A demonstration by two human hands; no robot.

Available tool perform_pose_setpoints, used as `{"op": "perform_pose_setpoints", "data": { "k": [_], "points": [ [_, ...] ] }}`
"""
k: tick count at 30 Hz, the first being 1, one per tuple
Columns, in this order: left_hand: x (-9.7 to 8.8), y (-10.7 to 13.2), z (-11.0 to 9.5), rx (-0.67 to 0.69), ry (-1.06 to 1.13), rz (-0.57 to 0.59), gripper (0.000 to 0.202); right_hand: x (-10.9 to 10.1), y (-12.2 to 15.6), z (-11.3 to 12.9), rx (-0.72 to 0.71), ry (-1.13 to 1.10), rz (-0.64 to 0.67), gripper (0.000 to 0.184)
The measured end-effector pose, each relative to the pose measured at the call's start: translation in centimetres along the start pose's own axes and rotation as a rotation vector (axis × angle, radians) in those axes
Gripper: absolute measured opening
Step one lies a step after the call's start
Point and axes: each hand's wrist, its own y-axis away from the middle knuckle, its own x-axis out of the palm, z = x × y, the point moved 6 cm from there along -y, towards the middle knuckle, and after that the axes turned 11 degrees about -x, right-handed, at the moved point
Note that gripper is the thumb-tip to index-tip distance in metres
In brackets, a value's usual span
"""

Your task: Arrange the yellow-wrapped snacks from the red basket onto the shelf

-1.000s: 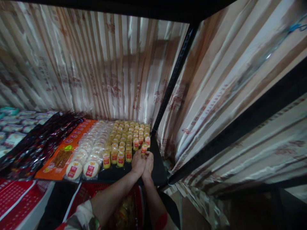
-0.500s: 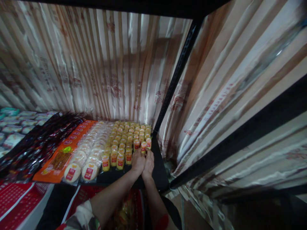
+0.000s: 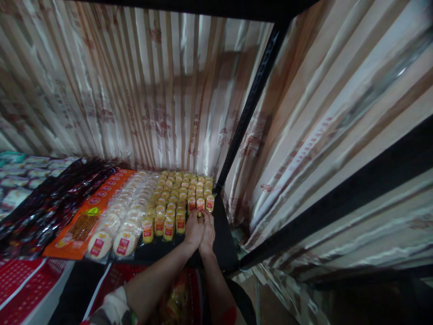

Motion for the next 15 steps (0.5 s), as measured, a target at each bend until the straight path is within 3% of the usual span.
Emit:
{"op": "perform_pose_setpoints", "data": {
  "k": [9,15],
  "points": [
    [-0.52,0.47,-0.36,0.093,-0.066,0.016,0.036,0.13,0.45,-0.33,0.073,0.032,0.051,0.041],
    [0.2,0.19,0.26,0.1,-0.1,0.046,0.039,0.16,0.33,-0.31,0.067,0.04,0.05,0.037]
  ]
}}
